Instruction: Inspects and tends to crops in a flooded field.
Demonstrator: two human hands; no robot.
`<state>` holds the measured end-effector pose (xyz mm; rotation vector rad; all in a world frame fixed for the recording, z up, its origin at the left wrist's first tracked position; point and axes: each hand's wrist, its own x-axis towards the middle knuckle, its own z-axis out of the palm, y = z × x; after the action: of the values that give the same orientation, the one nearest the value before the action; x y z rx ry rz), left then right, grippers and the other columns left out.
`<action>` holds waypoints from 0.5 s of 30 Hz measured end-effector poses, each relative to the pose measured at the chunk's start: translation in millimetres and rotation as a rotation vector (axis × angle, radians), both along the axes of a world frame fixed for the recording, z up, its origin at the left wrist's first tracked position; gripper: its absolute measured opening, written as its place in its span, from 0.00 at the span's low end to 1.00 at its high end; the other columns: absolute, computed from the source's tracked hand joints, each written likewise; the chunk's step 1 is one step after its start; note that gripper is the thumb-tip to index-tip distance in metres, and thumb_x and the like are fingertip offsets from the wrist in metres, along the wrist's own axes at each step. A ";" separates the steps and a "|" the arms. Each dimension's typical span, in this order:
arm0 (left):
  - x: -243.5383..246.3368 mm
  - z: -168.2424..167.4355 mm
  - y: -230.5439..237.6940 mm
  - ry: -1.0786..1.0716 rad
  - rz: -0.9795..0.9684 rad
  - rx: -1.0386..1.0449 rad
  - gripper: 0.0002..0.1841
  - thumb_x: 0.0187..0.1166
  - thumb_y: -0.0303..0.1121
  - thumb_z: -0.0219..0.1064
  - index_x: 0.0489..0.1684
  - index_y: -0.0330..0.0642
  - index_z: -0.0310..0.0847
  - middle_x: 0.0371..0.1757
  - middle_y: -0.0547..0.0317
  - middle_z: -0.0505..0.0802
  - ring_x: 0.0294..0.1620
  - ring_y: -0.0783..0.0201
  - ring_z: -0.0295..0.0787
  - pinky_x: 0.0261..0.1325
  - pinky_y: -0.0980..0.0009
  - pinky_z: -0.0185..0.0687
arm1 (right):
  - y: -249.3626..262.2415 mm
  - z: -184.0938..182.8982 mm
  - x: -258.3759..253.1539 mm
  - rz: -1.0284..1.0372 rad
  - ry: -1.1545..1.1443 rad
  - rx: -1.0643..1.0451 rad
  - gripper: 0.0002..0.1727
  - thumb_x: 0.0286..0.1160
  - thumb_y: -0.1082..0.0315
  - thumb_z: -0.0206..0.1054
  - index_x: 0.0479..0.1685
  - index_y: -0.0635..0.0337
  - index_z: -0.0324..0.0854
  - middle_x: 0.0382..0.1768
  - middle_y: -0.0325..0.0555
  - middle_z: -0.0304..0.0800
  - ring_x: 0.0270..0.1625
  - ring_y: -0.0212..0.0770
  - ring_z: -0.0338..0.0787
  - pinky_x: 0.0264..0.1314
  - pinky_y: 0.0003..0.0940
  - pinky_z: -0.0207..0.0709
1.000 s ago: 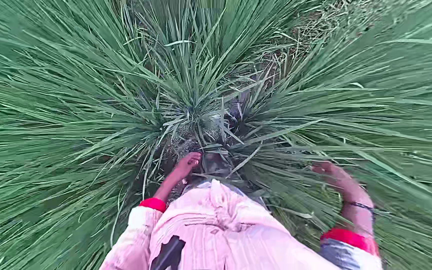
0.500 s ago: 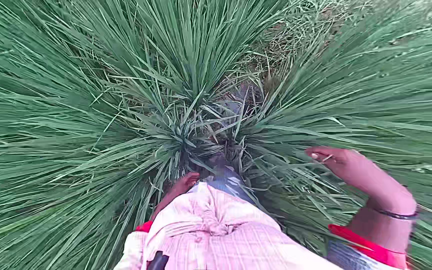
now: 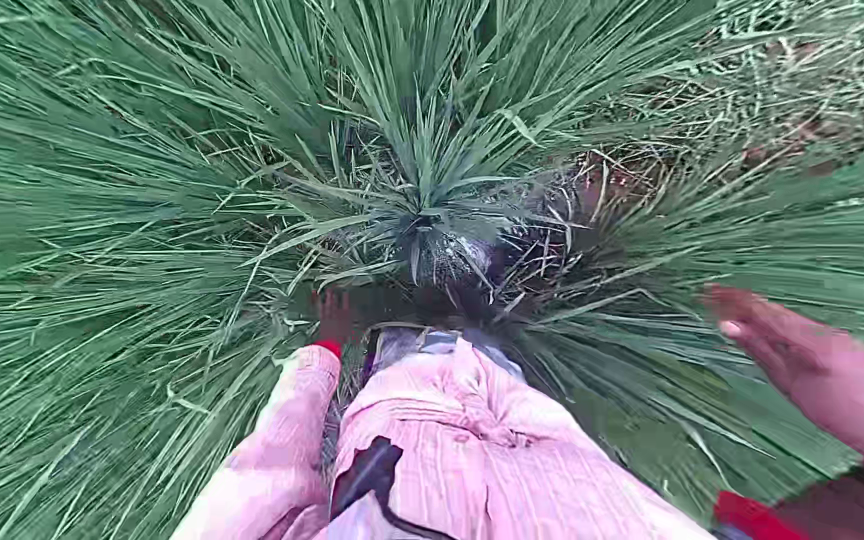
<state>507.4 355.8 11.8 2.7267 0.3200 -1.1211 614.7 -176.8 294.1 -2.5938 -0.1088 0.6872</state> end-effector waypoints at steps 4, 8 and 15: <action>-25.9 13.6 20.9 0.371 0.061 0.203 0.34 0.86 0.23 0.57 0.92 0.29 0.48 0.86 0.19 0.62 0.89 0.23 0.50 0.83 0.20 0.33 | 5.2 -1.3 24.3 0.050 -0.018 0.044 0.28 0.89 0.58 0.51 0.78 0.69 0.74 0.70 0.68 0.84 0.70 0.68 0.86 0.73 0.68 0.73; -50.6 25.7 -1.6 0.458 0.345 0.108 0.29 0.88 0.33 0.60 0.88 0.34 0.61 0.83 0.29 0.73 0.85 0.31 0.65 0.83 0.32 0.57 | -12.0 -17.3 39.3 0.040 0.063 0.032 0.30 0.87 0.60 0.52 0.81 0.71 0.69 0.68 0.73 0.84 0.69 0.73 0.84 0.71 0.74 0.71; -61.6 6.7 -25.9 0.598 0.493 0.008 0.34 0.91 0.38 0.54 0.94 0.37 0.46 0.87 0.29 0.67 0.83 0.29 0.69 0.77 0.33 0.68 | 5.3 -20.6 101.6 0.194 0.077 0.016 0.31 0.88 0.57 0.51 0.83 0.69 0.68 0.67 0.72 0.85 0.69 0.73 0.85 0.70 0.73 0.71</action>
<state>445.8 329.9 18.4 2.0626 1.0041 -1.7187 716.3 -171.5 273.5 -2.5602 -0.3434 0.8494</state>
